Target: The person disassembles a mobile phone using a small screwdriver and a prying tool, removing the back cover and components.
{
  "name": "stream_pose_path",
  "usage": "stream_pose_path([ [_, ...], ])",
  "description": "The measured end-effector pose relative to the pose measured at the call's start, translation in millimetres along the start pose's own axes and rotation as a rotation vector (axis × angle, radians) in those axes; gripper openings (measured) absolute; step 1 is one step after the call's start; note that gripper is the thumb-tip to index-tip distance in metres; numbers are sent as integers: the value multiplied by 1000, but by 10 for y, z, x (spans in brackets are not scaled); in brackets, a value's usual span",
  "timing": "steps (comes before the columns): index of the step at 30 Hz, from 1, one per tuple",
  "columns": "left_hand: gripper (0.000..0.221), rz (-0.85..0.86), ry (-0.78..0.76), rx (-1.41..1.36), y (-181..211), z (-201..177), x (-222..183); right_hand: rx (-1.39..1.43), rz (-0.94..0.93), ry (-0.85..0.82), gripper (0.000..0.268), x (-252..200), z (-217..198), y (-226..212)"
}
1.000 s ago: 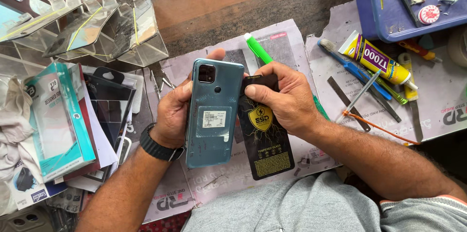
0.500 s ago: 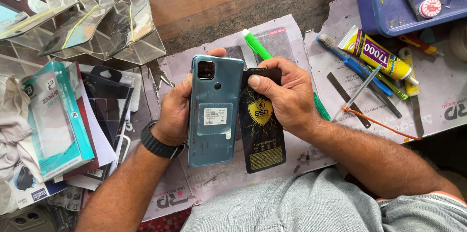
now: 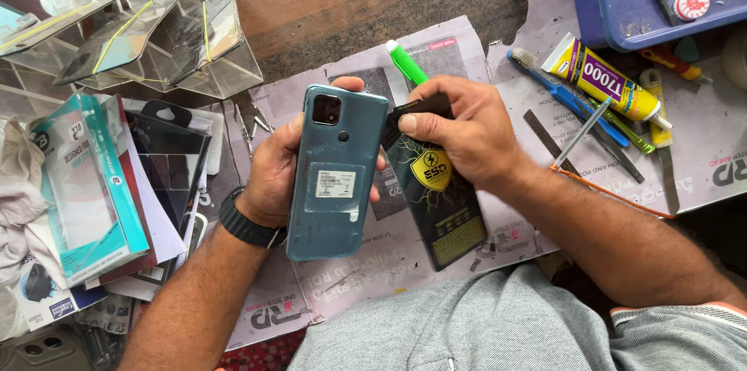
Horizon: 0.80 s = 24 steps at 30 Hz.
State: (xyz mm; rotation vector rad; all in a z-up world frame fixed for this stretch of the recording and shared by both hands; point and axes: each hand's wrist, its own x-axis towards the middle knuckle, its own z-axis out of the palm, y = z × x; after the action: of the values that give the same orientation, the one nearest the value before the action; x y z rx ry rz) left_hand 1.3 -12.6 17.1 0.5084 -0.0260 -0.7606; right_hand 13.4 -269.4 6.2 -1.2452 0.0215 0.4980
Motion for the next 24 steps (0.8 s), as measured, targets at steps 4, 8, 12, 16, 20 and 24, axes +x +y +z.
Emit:
stream_pose_path([
  [4, 70, -6, 21, 32, -18, -6, -4, 59, 90, -51, 20, 33, -13, -37],
  [8, 66, -27, -9, 26, -13, -58, -3, 31, 117, -18, 17, 31, 20, 10],
  [12, 58, 26, 29, 116, -35, -84, -20, 46, 8, 7, 16, -46, 98, 65],
  [16, 61, 63, 79, 181, -68, -53, 3, 55, -36, 100, 14, -108, 195, 85],
  [20, 65, 77, 96, 254, -90, -29, 6, 63, -62, 145, 13, -135, 219, 102],
  [24, 66, 82, 114, 222, -124, -29, 9, 124, -63, 151, 13, -114, 223, 112],
])
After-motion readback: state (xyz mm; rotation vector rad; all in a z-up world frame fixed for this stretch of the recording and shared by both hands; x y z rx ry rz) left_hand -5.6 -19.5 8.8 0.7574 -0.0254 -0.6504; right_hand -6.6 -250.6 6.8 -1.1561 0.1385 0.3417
